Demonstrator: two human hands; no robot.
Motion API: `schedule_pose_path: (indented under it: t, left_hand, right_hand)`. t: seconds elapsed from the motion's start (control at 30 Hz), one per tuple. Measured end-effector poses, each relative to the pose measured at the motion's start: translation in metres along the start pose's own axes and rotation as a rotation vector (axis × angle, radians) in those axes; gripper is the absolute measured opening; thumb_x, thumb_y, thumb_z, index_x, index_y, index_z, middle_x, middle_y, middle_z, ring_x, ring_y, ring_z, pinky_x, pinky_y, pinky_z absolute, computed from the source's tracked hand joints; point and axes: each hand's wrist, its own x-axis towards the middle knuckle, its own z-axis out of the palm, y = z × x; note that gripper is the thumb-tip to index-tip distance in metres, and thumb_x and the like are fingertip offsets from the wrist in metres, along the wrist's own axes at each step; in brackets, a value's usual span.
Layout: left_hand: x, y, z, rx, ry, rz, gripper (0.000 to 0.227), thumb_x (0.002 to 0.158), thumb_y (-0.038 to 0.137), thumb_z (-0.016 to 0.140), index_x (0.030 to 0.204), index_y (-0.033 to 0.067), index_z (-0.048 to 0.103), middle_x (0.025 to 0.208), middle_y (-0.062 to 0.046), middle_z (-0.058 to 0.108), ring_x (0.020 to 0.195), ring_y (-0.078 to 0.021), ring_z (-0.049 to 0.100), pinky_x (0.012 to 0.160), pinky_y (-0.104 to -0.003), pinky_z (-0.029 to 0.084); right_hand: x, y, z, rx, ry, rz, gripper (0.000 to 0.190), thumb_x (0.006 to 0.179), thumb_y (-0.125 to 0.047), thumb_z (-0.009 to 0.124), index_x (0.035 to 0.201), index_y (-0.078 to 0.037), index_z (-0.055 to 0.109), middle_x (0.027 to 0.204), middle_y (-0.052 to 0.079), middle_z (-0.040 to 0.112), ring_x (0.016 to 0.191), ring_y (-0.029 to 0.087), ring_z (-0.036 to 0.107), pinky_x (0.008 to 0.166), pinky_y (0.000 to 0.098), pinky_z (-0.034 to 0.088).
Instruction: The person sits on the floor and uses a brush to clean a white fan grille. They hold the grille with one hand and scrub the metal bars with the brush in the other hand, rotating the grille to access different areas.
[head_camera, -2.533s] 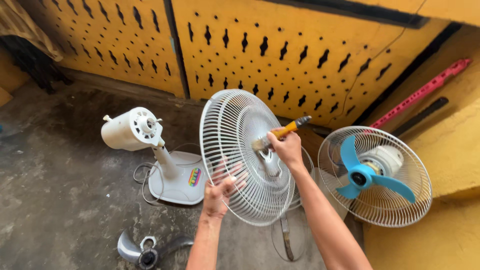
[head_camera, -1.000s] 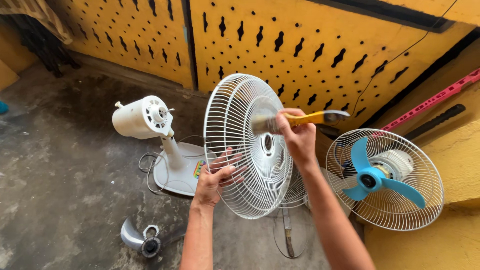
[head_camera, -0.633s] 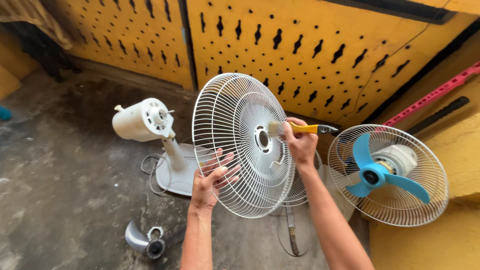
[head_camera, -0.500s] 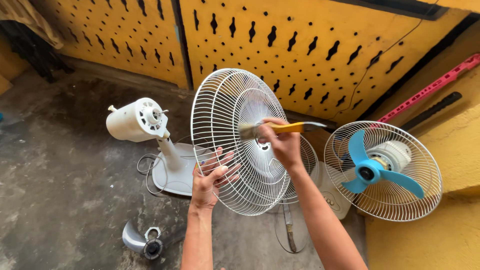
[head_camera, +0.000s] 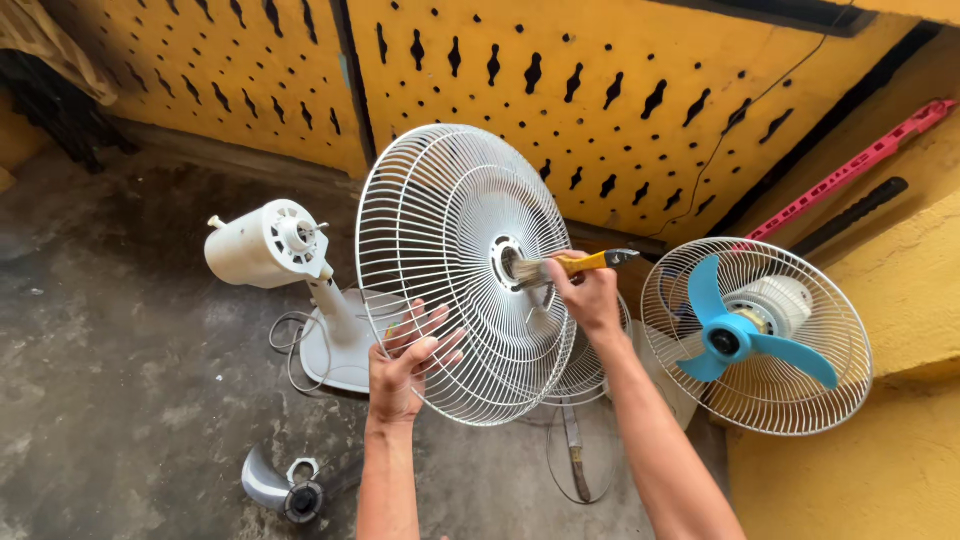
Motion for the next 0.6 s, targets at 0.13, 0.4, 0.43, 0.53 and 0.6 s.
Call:
schedule_pose_path:
  t: [0.13,0.4,0.43,0.53,0.6]
  left_hand:
    - [0.002,0.000,-0.006,-0.036,0.008,0.002,0.062,0.080,-0.002,0.068,0.141,-0.0032,0.055,0.130,-0.028,0.066,0.104,-0.0439,0.073,0.077,-0.047,0.067]
    - [-0.001,-0.008,-0.020,-0.075,-0.040,0.043,0.061,0.079,-0.005,0.064,0.140,-0.0040,0.056,0.130,-0.032,0.065,0.103,-0.0474,0.072,0.076,-0.049,0.068]
    - [-0.001,-0.008,-0.023,-0.095,-0.072,0.053,0.060,0.079,-0.006,0.064,0.139,-0.0046,0.057,0.130,-0.032,0.065,0.104,-0.0483,0.072,0.076,-0.050,0.067]
    - [0.002,-0.012,-0.030,-0.099,-0.097,0.028,0.057,0.079,-0.006,0.065,0.136,-0.0007,0.059,0.129,-0.032,0.065,0.103,-0.0479,0.073,0.075,-0.052,0.068]
    - [0.004,-0.015,-0.031,-0.096,-0.101,-0.011,0.058,0.077,-0.005,0.066,0.134,0.0016,0.061,0.128,-0.031,0.065,0.102,-0.0469,0.073,0.073,-0.051,0.068]
  right_hand:
    - [0.011,-0.008,0.005,0.043,-0.175,-0.261,0.026,0.093,-0.016,0.079,0.114,-0.001,0.074,0.098,0.011,0.077,0.082,0.015,0.074,0.069,0.0259,0.060]
    - [0.020,-0.024,0.000,-0.083,-0.011,-0.443,0.025,0.094,-0.016,0.079,0.115,-0.006,0.072,0.103,0.012,0.076,0.084,0.020,0.074,0.073,0.0294,0.061]
    - [0.023,-0.028,-0.001,-0.117,0.016,-0.448,0.024,0.095,-0.015,0.078,0.115,-0.005,0.070,0.104,0.012,0.076,0.086,0.020,0.074,0.074,0.0292,0.062]
    - [0.031,-0.035,-0.013,-0.197,0.043,-0.494,0.022,0.094,-0.013,0.078,0.112,-0.003,0.069,0.101,0.012,0.075,0.086,0.021,0.075,0.074,0.0308,0.062]
    - [0.033,-0.039,-0.019,-0.198,0.013,-0.525,0.022,0.093,-0.012,0.078,0.111,-0.002,0.070,0.097,0.012,0.075,0.082,0.021,0.075,0.071,0.0315,0.061]
